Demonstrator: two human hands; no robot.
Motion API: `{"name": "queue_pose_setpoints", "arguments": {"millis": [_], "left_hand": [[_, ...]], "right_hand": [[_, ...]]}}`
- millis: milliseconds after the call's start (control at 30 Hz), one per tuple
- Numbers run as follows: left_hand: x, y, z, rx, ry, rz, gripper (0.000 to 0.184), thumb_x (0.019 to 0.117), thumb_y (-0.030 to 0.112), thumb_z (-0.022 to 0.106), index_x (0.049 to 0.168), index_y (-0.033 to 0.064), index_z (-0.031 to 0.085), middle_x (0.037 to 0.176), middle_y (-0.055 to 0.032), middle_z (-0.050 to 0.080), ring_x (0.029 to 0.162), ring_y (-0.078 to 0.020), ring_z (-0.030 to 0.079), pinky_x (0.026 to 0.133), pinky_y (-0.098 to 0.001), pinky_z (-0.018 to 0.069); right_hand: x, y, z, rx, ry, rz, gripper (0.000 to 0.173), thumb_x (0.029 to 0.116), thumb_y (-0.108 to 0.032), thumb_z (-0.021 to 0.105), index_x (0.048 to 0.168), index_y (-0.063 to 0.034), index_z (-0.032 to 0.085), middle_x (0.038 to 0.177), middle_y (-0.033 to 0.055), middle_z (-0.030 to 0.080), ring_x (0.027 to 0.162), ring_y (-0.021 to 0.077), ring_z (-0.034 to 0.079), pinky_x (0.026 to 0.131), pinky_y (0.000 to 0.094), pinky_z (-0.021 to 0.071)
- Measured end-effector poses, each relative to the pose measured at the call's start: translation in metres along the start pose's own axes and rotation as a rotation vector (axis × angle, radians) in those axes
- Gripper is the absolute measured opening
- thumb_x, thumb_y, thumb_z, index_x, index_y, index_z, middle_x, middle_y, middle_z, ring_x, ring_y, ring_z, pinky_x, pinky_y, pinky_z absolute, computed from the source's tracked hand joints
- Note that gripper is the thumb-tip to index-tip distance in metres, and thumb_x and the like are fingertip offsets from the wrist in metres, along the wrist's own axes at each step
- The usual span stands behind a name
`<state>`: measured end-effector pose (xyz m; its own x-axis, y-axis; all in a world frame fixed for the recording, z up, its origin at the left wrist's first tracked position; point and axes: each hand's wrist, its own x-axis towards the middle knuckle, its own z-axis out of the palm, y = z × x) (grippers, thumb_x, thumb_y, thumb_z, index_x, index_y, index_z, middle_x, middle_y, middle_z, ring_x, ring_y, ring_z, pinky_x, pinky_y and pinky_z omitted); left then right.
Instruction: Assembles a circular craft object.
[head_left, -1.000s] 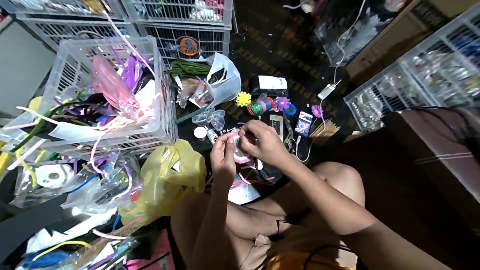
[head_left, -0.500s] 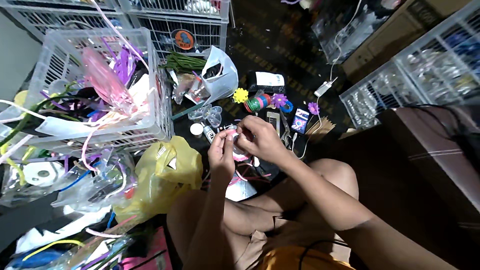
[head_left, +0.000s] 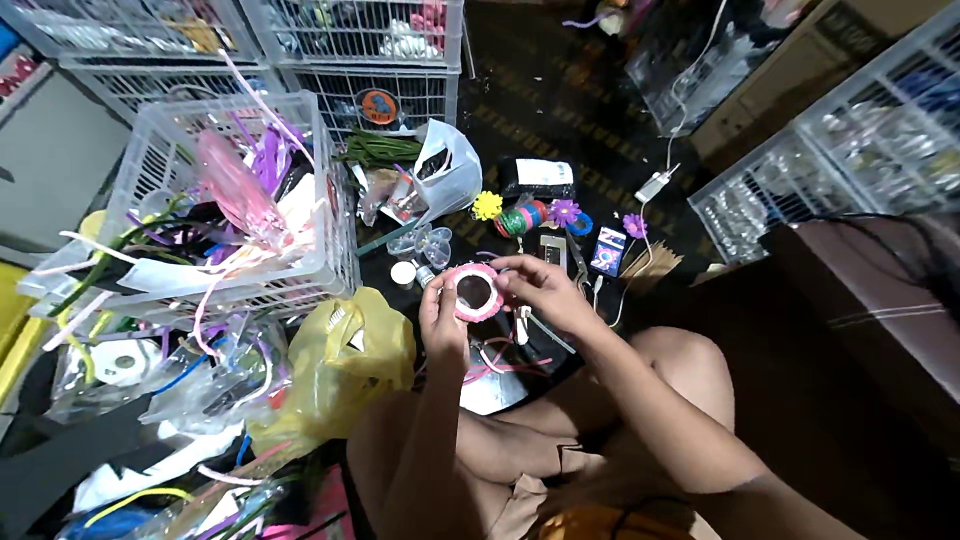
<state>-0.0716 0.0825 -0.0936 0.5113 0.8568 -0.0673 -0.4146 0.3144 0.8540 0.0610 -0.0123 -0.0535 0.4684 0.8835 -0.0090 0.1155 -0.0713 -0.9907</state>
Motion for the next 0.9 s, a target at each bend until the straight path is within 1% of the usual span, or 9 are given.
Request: {"name": "queue_pose_setpoints", "arguments": {"millis": [67, 167, 233, 300, 367, 567, 633, 800, 900], "left_hand": [[0.002, -0.002, -0.001, 0.015, 0.01, -0.005, 0.029, 0.1105, 0.013, 0.037, 0.128, 0.0048, 0.058, 0.121, -0.0088, 0.066, 0.106, -0.0189, 0.067, 0.089, -0.0406, 0.0586], [0.005, -0.004, -0.005, 0.107, 0.058, 0.017, 0.027, 0.1089, 0.013, 0.045, 0.122, 0.0014, 0.065, 0.112, -0.0096, 0.07, 0.099, -0.0177, 0.069, 0.086, -0.0388, 0.0599], [0.005, 0.003, -0.006, 0.136, 0.062, -0.037, 0.025, 0.1087, 0.014, 0.048, 0.118, 0.001, 0.067, 0.102, -0.0085, 0.071, 0.09, -0.0158, 0.071, 0.08, -0.0361, 0.0614], [0.006, 0.007, -0.008, 0.137, 0.043, -0.085, 0.02, 0.1063, 0.011, 0.053, 0.113, -0.0011, 0.068, 0.097, -0.0098, 0.072, 0.086, -0.0169, 0.072, 0.078, -0.0364, 0.0621], [0.006, 0.008, -0.008, 0.135, 0.02, -0.099, 0.016, 0.1037, 0.005, 0.056, 0.11, -0.0028, 0.068, 0.095, -0.0097, 0.073, 0.084, -0.0165, 0.072, 0.076, -0.0354, 0.0624], [0.005, 0.012, -0.003, 0.151, 0.025, -0.115, 0.013, 0.0992, -0.004, 0.058, 0.106, -0.0051, 0.069, 0.087, -0.009, 0.073, 0.077, -0.0141, 0.072, 0.073, -0.0311, 0.062], [0.005, 0.012, -0.004, 0.177, 0.023, -0.087, 0.012, 0.0975, -0.006, 0.059, 0.105, -0.0056, 0.069, 0.086, -0.0092, 0.073, 0.078, -0.0139, 0.072, 0.074, -0.0308, 0.0613], [0.003, 0.014, -0.004, 0.331, 0.01, 0.029, 0.012, 0.0929, -0.007, 0.066, 0.104, -0.0047, 0.07, 0.084, -0.0052, 0.074, 0.076, -0.0076, 0.071, 0.074, -0.025, 0.0598], [0.0, 0.016, -0.005, 0.456, -0.056, 0.156, 0.023, 0.0897, -0.006, 0.071, 0.113, -0.0046, 0.069, 0.092, -0.0062, 0.076, 0.079, -0.0069, 0.073, 0.075, -0.0247, 0.0618]], "right_hand": [[-0.002, 0.004, 0.003, 0.033, -0.003, 0.044, 0.026, 0.1002, -0.009, 0.063, 0.126, -0.0022, 0.065, 0.098, 0.0067, 0.072, 0.08, 0.0124, 0.069, 0.073, 0.0298, 0.0609], [-0.002, 0.008, 0.004, -0.03, 0.023, 0.009, 0.021, 0.0993, -0.008, 0.064, 0.119, -0.0031, 0.069, 0.094, 0.0037, 0.073, 0.076, 0.0075, 0.068, 0.071, 0.0256, 0.0591], [-0.002, 0.01, 0.003, -0.088, 0.026, -0.047, 0.02, 0.0994, -0.009, 0.064, 0.117, -0.0029, 0.07, 0.094, 0.0036, 0.073, 0.076, 0.0063, 0.068, 0.072, 0.025, 0.0588], [-0.001, 0.01, 0.001, -0.145, 0.015, -0.092, 0.019, 0.0998, -0.009, 0.064, 0.116, -0.0025, 0.071, 0.096, 0.0044, 0.073, 0.079, 0.0063, 0.068, 0.075, 0.0257, 0.0589], [-0.001, 0.009, -0.001, -0.191, 0.014, -0.111, 0.019, 0.1002, -0.011, 0.063, 0.116, -0.0032, 0.072, 0.096, 0.0043, 0.073, 0.08, 0.006, 0.068, 0.076, 0.0258, 0.0582], [-0.001, 0.005, -0.004, -0.206, 0.016, -0.1, 0.018, 0.1006, -0.012, 0.064, 0.114, -0.0036, 0.073, 0.093, 0.0036, 0.073, 0.075, 0.0047, 0.066, 0.071, 0.0244, 0.0575], [-0.001, 0.004, -0.003, -0.204, 0.007, -0.094, 0.018, 0.1005, -0.012, 0.064, 0.113, -0.0033, 0.073, 0.093, 0.0038, 0.073, 0.075, 0.0051, 0.066, 0.071, 0.0247, 0.0576], [-0.001, 0.005, -0.002, -0.208, 0.002, -0.095, 0.017, 0.1002, -0.012, 0.064, 0.112, -0.0037, 0.074, 0.093, 0.0028, 0.073, 0.076, 0.0039, 0.066, 0.073, 0.0235, 0.0576], [-0.001, 0.006, -0.004, -0.183, -0.001, -0.089, 0.017, 0.1003, -0.012, 0.064, 0.112, -0.0032, 0.074, 0.092, 0.0028, 0.073, 0.074, 0.0035, 0.066, 0.072, 0.0228, 0.057]]}}
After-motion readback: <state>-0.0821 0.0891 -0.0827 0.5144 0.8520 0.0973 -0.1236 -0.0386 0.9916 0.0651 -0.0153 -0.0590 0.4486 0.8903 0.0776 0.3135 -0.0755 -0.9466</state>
